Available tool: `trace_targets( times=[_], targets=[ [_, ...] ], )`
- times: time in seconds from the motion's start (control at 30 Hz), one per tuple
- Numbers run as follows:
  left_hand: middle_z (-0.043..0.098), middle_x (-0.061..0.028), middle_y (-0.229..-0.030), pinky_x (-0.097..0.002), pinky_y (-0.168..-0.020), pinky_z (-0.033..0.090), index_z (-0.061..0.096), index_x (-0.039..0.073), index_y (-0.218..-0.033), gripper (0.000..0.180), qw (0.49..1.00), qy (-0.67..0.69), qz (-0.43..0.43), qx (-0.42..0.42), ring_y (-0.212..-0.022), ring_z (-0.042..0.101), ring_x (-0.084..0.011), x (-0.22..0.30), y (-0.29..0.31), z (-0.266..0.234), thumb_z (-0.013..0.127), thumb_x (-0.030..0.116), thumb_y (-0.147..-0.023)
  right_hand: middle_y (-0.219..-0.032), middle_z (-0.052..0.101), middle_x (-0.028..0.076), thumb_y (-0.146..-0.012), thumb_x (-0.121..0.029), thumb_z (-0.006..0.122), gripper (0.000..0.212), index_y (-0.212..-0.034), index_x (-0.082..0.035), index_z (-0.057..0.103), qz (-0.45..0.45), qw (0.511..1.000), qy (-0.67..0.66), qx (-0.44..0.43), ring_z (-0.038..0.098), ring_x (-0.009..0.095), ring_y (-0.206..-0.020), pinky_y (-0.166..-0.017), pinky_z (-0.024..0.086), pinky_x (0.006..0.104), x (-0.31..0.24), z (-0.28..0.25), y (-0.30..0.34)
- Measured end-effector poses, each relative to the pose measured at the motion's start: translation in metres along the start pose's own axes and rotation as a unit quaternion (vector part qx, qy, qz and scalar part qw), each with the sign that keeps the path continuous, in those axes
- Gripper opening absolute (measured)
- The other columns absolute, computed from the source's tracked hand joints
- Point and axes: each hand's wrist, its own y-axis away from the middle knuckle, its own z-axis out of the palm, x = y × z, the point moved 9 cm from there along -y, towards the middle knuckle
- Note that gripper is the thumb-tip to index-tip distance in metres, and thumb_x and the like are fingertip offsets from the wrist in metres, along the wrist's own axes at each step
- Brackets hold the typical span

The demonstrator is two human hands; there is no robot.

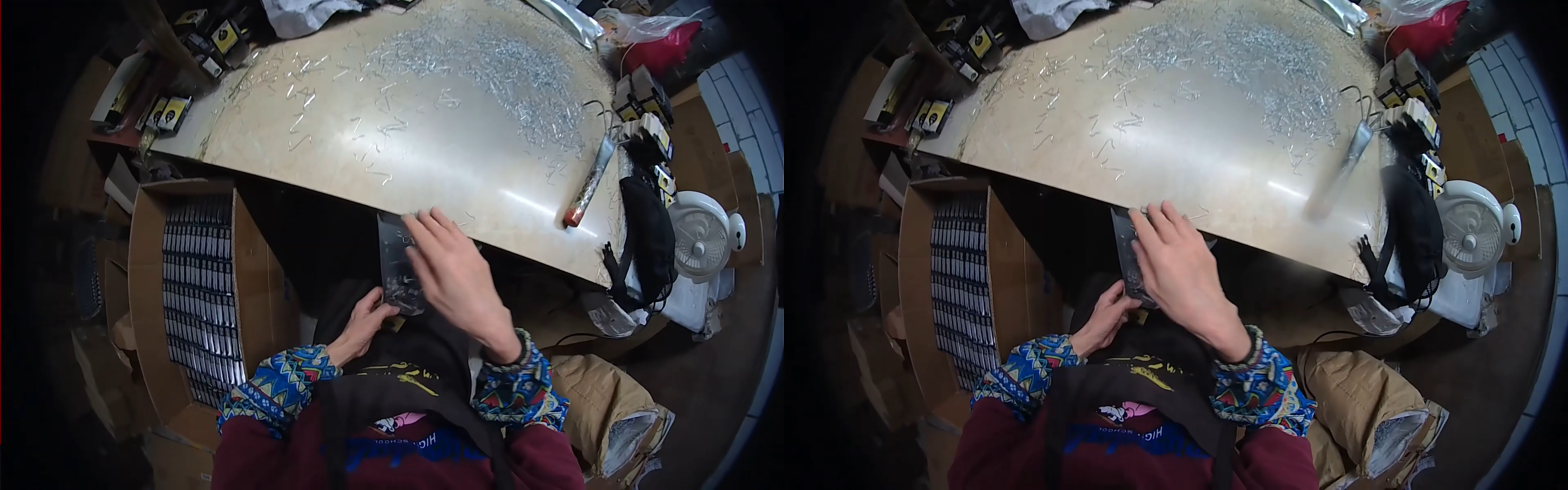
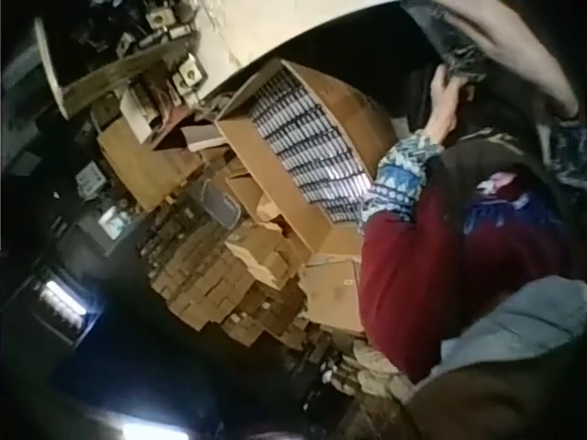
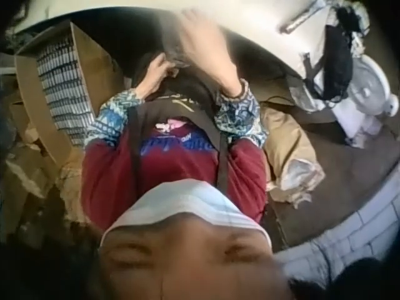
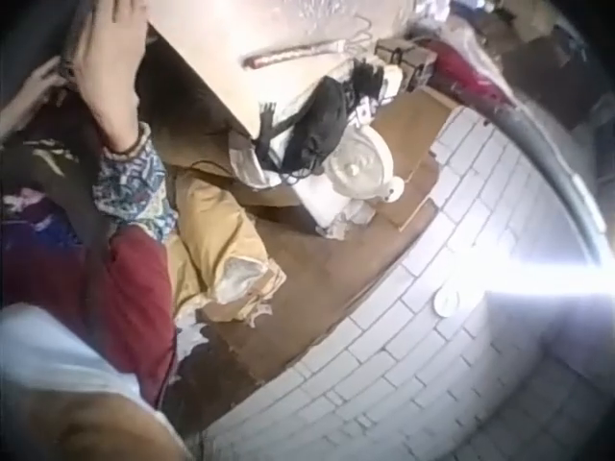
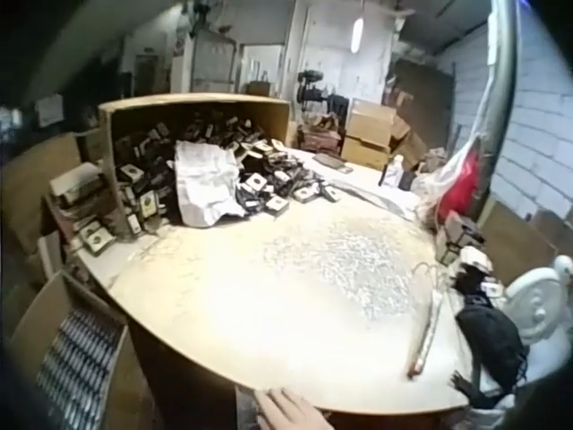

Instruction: Packaging and inspecting small boxed items at an assembly workstation.

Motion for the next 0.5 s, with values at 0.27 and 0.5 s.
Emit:
trace_targets(
  times=[0.27, 0.5],
  targets=[
    [0.058, -0.0140, -0.114, -0.0346, -0.094, 0.046, 0.040, 0.001, -0.127, 0.068, 0.943, -0.279, 0.173, 0.050, -0.107, 0.058, -0.0256, 0.014, 0.010, 0.012, 0.079, 0.018, -0.074, -0.098, 0.063, 0.012, -0.074, 0.008, 0.055, 0.030, -0.099, -0.003, 0.067, -0.002, 0.997, -0.074, -0.004, 0.059, 0.031, -0.091, -0.079, 0.049, 0.0374, 0.023, 0.018, 0.029],
    [0.056, -0.0222, -0.110, -0.0455, -0.083, 0.048, 0.042, -0.001, -0.125, 0.066, 0.865, -0.424, 0.235, 0.128, -0.101, 0.057, -0.0406, 0.015, 0.010, -0.004, 0.077, 0.015, -0.072, -0.109, 0.058, 0.017, -0.077, 0.003, 0.059, 0.043, -0.120, 0.001, 0.056, -0.070, 0.977, -0.066, -0.191, 0.059, 0.035, -0.096, -0.082, 0.050, 0.0389, 0.006, 0.103, 0.089]
  ],
)
